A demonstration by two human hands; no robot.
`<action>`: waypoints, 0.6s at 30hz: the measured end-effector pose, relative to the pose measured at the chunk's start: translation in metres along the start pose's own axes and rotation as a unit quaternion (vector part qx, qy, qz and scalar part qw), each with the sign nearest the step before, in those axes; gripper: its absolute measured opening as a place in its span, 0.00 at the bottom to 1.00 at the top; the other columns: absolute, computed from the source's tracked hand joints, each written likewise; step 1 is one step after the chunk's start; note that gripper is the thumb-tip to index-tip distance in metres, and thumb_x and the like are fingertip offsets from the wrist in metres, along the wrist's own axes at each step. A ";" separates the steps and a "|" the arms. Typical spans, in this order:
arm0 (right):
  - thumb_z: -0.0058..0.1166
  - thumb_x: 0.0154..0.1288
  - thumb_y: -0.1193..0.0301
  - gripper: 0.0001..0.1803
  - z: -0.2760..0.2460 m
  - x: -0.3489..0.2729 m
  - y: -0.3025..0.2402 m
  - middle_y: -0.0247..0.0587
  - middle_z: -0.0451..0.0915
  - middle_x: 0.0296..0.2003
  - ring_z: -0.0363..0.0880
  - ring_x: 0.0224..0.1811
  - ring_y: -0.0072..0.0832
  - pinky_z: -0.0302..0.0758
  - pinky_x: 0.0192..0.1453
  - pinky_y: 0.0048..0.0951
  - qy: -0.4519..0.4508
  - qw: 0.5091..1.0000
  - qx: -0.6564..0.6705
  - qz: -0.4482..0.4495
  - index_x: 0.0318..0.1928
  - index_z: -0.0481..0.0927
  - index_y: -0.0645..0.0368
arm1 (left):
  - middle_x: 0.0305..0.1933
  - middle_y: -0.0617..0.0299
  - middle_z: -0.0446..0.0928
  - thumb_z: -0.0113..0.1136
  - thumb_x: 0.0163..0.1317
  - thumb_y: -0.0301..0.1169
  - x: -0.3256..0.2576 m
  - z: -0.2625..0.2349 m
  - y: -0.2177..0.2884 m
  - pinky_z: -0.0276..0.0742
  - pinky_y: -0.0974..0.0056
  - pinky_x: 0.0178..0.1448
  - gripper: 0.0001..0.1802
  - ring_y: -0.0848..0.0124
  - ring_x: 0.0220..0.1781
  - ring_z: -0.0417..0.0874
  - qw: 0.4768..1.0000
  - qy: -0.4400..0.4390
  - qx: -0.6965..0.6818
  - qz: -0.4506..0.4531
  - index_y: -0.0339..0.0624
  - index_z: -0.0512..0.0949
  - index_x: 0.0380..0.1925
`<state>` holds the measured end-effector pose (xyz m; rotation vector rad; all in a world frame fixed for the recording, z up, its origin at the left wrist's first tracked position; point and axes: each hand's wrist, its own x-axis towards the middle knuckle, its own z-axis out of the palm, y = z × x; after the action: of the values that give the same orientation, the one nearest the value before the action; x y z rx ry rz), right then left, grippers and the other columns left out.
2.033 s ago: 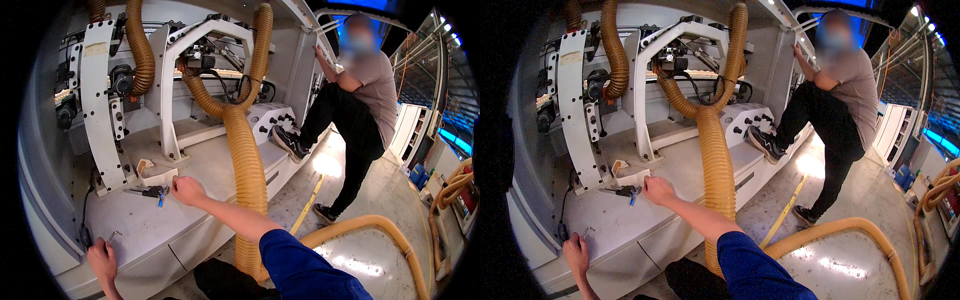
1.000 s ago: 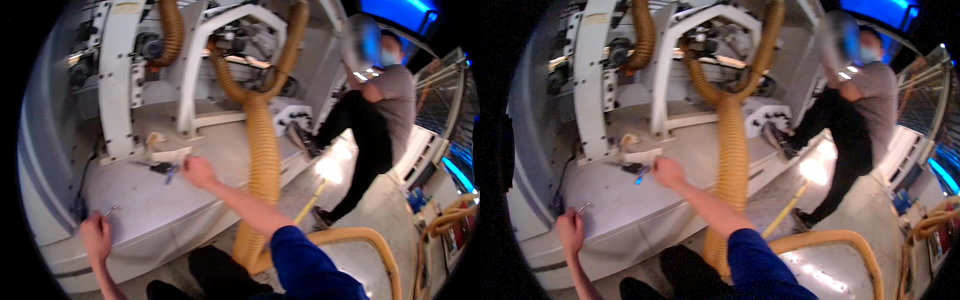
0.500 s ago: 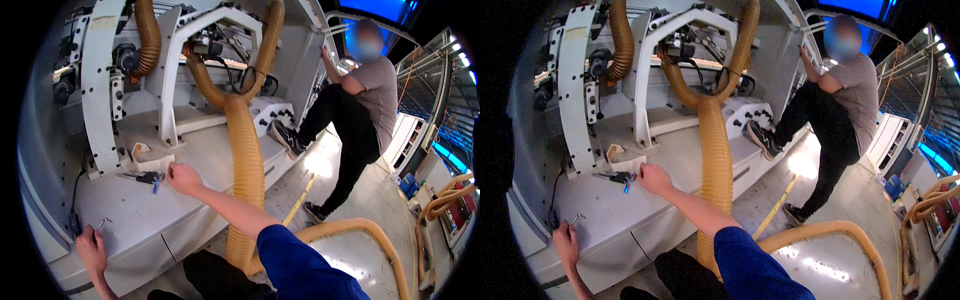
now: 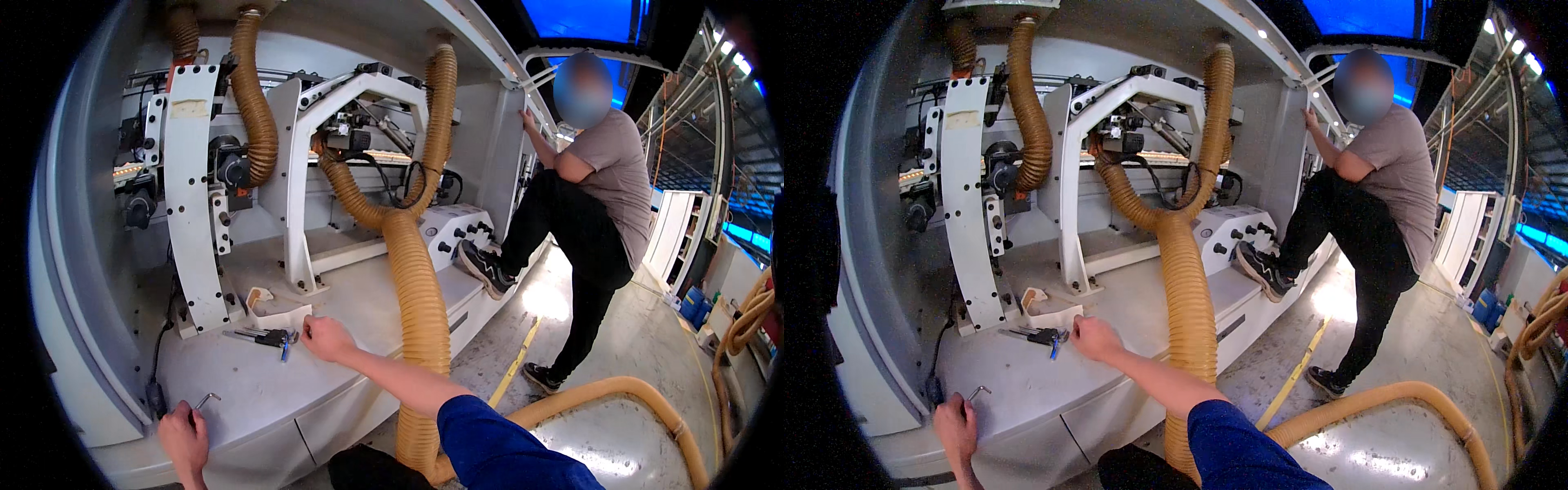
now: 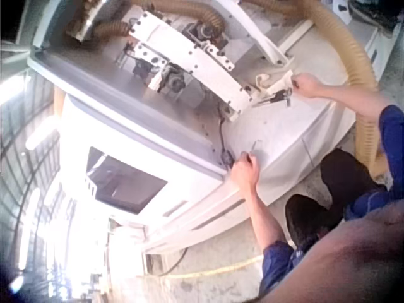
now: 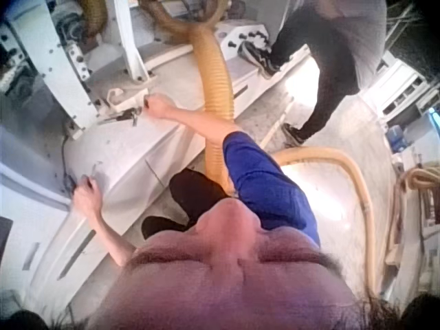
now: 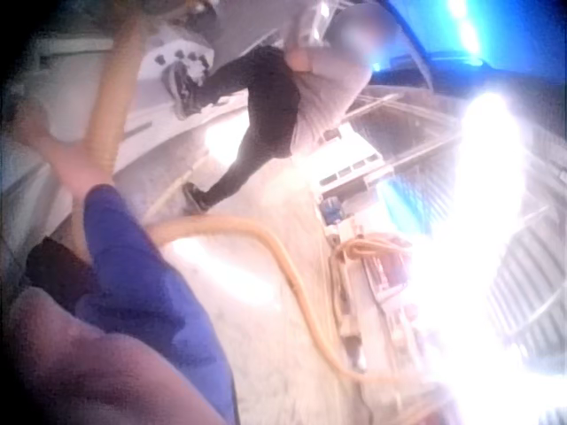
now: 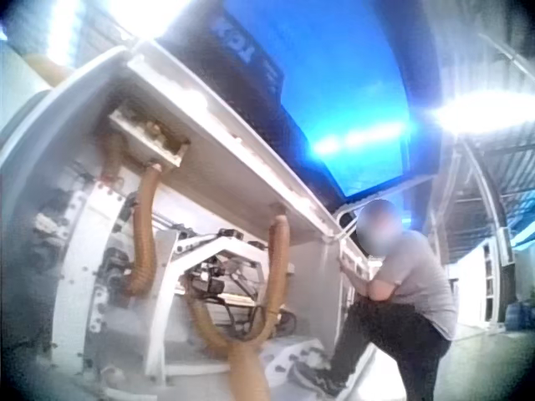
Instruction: The person uses a wrench to tighten bolts on a white industrial machine. They repeatedly adjust the tool and reposition their hands to work on different fasteners within the machine's open compartment. A second person is visible in the background, also working on the machine.
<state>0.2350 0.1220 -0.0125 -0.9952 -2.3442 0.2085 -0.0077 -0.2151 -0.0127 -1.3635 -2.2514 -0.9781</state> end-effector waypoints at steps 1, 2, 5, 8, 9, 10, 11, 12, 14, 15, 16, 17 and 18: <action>0.59 0.67 0.65 0.11 0.002 0.002 0.004 0.52 0.88 0.34 0.87 0.39 0.53 0.83 0.46 0.52 -0.003 1.000 -0.001 0.002 0.40 0.83 0.60 | 0.23 0.41 0.77 0.59 0.62 0.29 0.000 0.002 0.001 0.73 0.42 0.36 0.12 0.38 0.29 0.80 1.000 0.001 0.000 0.006 0.35 0.72 0.23; 0.59 0.67 0.65 0.11 0.000 0.003 0.003 0.52 0.88 0.34 0.87 0.39 0.53 0.83 0.46 0.52 -0.004 1.000 -0.002 0.003 0.40 0.83 0.60 | 0.23 0.41 0.77 0.59 0.63 0.29 -0.001 0.002 0.000 0.72 0.42 0.36 0.12 0.38 0.29 0.80 1.000 0.008 -0.004 0.010 0.35 0.71 0.23; 0.58 0.67 0.65 0.11 -0.004 0.001 -0.005 0.53 0.88 0.34 0.87 0.39 0.54 0.83 0.46 0.53 -0.011 1.000 0.001 -0.001 0.41 0.82 0.60 | 0.22 0.41 0.76 0.59 0.63 0.30 -0.002 0.002 -0.003 0.72 0.42 0.35 0.13 0.38 0.29 0.79 1.000 0.018 -0.014 0.016 0.35 0.71 0.23; 0.58 0.68 0.64 0.11 0.001 0.001 -0.004 0.53 0.88 0.34 0.87 0.39 0.54 0.83 0.46 0.53 -0.005 1.000 0.002 0.000 0.41 0.82 0.60 | 0.22 0.41 0.76 0.59 0.63 0.30 -0.001 -0.003 -0.001 0.72 0.42 0.35 0.13 0.38 0.29 0.79 1.000 0.010 -0.007 0.007 0.35 0.71 0.23; 0.58 0.68 0.64 0.11 0.002 0.002 -0.006 0.53 0.88 0.35 0.87 0.39 0.54 0.83 0.46 0.53 -0.006 1.000 0.002 0.002 0.41 0.82 0.60 | 0.22 0.41 0.76 0.59 0.63 0.30 -0.001 -0.006 -0.001 0.72 0.42 0.35 0.13 0.39 0.29 0.80 1.000 0.014 0.005 0.008 0.35 0.71 0.23; 0.58 0.68 0.64 0.12 0.000 0.007 -0.005 0.54 0.88 0.35 0.87 0.40 0.55 0.83 0.47 0.53 -0.008 1.000 0.002 0.002 0.40 0.82 0.60 | 0.22 0.41 0.76 0.59 0.63 0.30 0.000 -0.009 0.001 0.72 0.42 0.35 0.13 0.39 0.29 0.80 1.000 0.019 0.017 0.008 0.35 0.72 0.23; 0.58 0.68 0.64 0.12 0.002 0.008 -0.007 0.54 0.88 0.35 0.87 0.40 0.55 0.83 0.47 0.53 -0.019 1.000 0.007 0.004 0.40 0.82 0.60 | 0.22 0.41 0.76 0.59 0.63 0.30 0.000 -0.009 0.002 0.72 0.42 0.35 0.13 0.39 0.28 0.80 1.000 0.017 0.005 0.007 0.35 0.72 0.23; 0.58 0.67 0.64 0.12 0.002 0.007 -0.007 0.54 0.88 0.35 0.87 0.40 0.55 0.83 0.47 0.53 -0.026 0.999 0.002 0.024 0.40 0.83 0.60 | 0.22 0.42 0.76 0.59 0.63 0.30 -0.002 -0.007 0.003 0.72 0.42 0.35 0.12 0.39 0.28 0.80 1.000 0.010 -0.003 0.000 0.35 0.73 0.23; 0.59 0.67 0.63 0.12 0.002 0.004 -0.001 0.55 0.88 0.36 0.87 0.40 0.56 0.84 0.47 0.53 -0.031 0.999 0.000 0.041 0.41 0.83 0.60 | 0.23 0.42 0.77 0.60 0.64 0.31 0.001 -0.008 0.004 0.73 0.42 0.36 0.12 0.40 0.29 0.80 1.000 -0.013 -0.014 -0.007 0.36 0.74 0.24; 0.59 0.66 0.63 0.12 0.003 0.005 0.005 0.55 0.88 0.36 0.88 0.41 0.56 0.84 0.47 0.53 -0.033 0.999 -0.002 0.034 0.41 0.83 0.60 | 0.23 0.43 0.78 0.60 0.64 0.31 0.003 -0.008 0.006 0.73 0.42 0.36 0.12 0.40 0.29 0.81 0.999 -0.028 -0.022 -0.014 0.36 0.75 0.25; 0.59 0.66 0.63 0.13 0.003 0.002 0.003 0.54 0.88 0.36 0.88 0.41 0.55 0.84 0.47 0.53 -0.033 0.998 -0.013 0.042 0.41 0.84 0.60 | 0.24 0.43 0.78 0.60 0.64 0.32 0.001 -0.007 0.005 0.74 0.43 0.36 0.12 0.41 0.30 0.81 0.999 -0.034 -0.034 -0.018 0.36 0.76 0.25; 0.59 0.66 0.63 0.13 0.005 0.000 0.001 0.54 0.88 0.36 0.88 0.41 0.54 0.84 0.47 0.53 -0.035 0.998 -0.019 0.049 0.41 0.84 0.60 | 0.24 0.43 0.79 0.60 0.64 0.32 -0.003 -0.009 0.004 0.75 0.43 0.36 0.11 0.41 0.30 0.82 0.998 -0.039 -0.040 -0.024 0.37 0.76 0.25; 0.59 0.67 0.62 0.13 0.002 -0.001 -0.004 0.54 0.88 0.37 0.88 0.42 0.54 0.84 0.47 0.53 -0.050 0.998 -0.006 0.043 0.41 0.84 0.59 | 0.25 0.43 0.80 0.60 0.64 0.33 -0.004 -0.016 0.009 0.76 0.44 0.36 0.12 0.41 0.31 0.83 1.000 -0.022 -0.004 -0.013 0.37 0.77 0.25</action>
<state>0.2318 0.1189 -0.0129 -1.1169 -2.3962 0.2839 0.0014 -0.2257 -0.0004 -1.3759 -2.3052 -0.9751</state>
